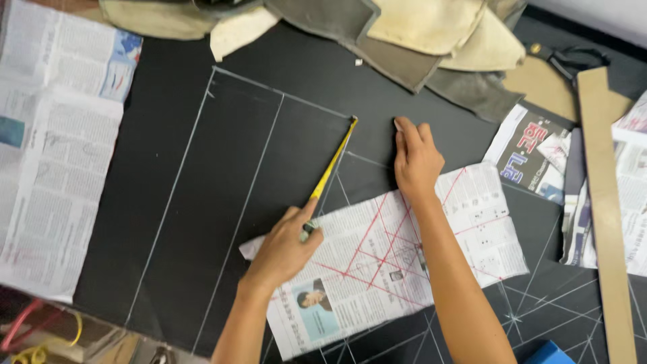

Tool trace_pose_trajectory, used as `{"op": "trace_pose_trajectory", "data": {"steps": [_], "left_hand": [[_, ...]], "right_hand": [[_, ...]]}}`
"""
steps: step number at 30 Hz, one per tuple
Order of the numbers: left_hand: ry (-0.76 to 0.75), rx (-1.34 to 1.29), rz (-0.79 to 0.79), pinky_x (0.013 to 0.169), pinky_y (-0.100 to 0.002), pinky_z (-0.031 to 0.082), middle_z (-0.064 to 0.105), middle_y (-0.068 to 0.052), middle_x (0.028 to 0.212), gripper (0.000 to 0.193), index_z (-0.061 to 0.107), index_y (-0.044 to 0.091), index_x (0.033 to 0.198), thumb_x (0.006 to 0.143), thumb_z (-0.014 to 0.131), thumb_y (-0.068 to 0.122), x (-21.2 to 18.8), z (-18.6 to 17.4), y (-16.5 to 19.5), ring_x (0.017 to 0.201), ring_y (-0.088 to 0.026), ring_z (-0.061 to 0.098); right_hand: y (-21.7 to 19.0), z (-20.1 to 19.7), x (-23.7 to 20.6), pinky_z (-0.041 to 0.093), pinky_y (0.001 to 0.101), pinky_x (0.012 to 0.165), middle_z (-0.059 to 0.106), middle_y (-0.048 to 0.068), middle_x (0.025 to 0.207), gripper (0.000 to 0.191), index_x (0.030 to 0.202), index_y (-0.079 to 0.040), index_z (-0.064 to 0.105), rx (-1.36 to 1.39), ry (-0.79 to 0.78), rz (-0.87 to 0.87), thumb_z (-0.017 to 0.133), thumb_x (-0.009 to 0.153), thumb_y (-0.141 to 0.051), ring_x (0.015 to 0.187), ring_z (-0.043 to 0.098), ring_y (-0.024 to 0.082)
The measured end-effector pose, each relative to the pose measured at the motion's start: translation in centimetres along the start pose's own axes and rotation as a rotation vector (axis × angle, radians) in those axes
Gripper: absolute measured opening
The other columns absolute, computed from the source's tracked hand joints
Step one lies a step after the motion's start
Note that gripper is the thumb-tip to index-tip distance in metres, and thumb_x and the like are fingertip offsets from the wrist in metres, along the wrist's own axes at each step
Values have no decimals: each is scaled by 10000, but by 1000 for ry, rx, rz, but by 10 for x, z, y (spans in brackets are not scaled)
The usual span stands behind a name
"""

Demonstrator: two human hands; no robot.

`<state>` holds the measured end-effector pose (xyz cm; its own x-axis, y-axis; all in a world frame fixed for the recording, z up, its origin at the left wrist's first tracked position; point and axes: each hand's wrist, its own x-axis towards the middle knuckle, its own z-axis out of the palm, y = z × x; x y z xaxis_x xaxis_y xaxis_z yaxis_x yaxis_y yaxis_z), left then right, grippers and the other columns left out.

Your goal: The person measures a sheet of dark fabric laid on a work table with a tape measure, then places a long straightedge strip across the fabric and draws chalk lines along it, repositioning the strip to mark several lines across the material.

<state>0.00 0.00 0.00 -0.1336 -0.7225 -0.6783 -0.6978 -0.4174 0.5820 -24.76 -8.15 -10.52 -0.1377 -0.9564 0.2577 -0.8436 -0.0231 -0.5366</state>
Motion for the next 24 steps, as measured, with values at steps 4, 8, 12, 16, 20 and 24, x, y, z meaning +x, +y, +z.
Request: {"op": "trace_pose_trajectory", "data": {"steps": [4, 8, 12, 16, 20, 24], "left_hand": [[-30, 57, -37, 996, -384, 494, 610, -49, 1206, 685, 371, 199, 1565, 924, 566, 341, -1, 10, -1, 1118, -219, 638], [-53, 76, -128, 992, -383, 489, 608, -22, 1176, 676, 358, 259, 1563, 925, 555, 365, -2, 19, 0, 1128, -187, 618], [-53, 75, -139, 984, -384, 499, 598, -51, 1135, 693, 347, 263, 1582, 930, 559, 362, 0, 26, -4, 1071, -200, 639], [-31, 60, -67, 998, -383, 487, 596, -56, 1136, 695, 378, 232, 1572, 920, 579, 363, 2, 35, -14, 1058, -225, 629], [-26, 49, -61, 1001, -389, 478, 590, -35, 1171, 682, 380, 236, 1566, 925, 572, 371, 6, 41, -17, 1086, -214, 620], [-34, 76, -91, 1012, -393, 469, 597, -33, 1155, 681, 375, 266, 1569, 927, 570, 378, 5, 45, -17, 1097, -208, 606]], "right_hand": [[4, -3, -8, 485, 419, 639, 565, 87, 957, 217, 1259, -158, 679, 1, 16, -17, 608, 1054, -143, 746, 613, 300], [9, -3, -15, 485, 411, 633, 562, 81, 957, 203, 1251, -162, 681, 13, 31, -26, 618, 1059, -136, 726, 610, 290], [15, -2, -20, 480, 407, 624, 559, 77, 952, 205, 1250, -161, 686, 5, 29, -29, 625, 1057, -126, 722, 610, 284], [25, -1, -29, 489, 400, 655, 551, 80, 974, 208, 1262, -163, 685, 14, 54, -80, 647, 1060, -129, 756, 612, 279], [29, 0, -32, 492, 391, 655, 546, 72, 977, 206, 1248, -155, 682, 66, 52, -72, 666, 1044, -139, 758, 615, 263], [31, -2, -35, 492, 396, 674, 539, 83, 976, 207, 1236, -150, 696, 87, 2, -33, 684, 1029, -157, 771, 615, 266]]}}
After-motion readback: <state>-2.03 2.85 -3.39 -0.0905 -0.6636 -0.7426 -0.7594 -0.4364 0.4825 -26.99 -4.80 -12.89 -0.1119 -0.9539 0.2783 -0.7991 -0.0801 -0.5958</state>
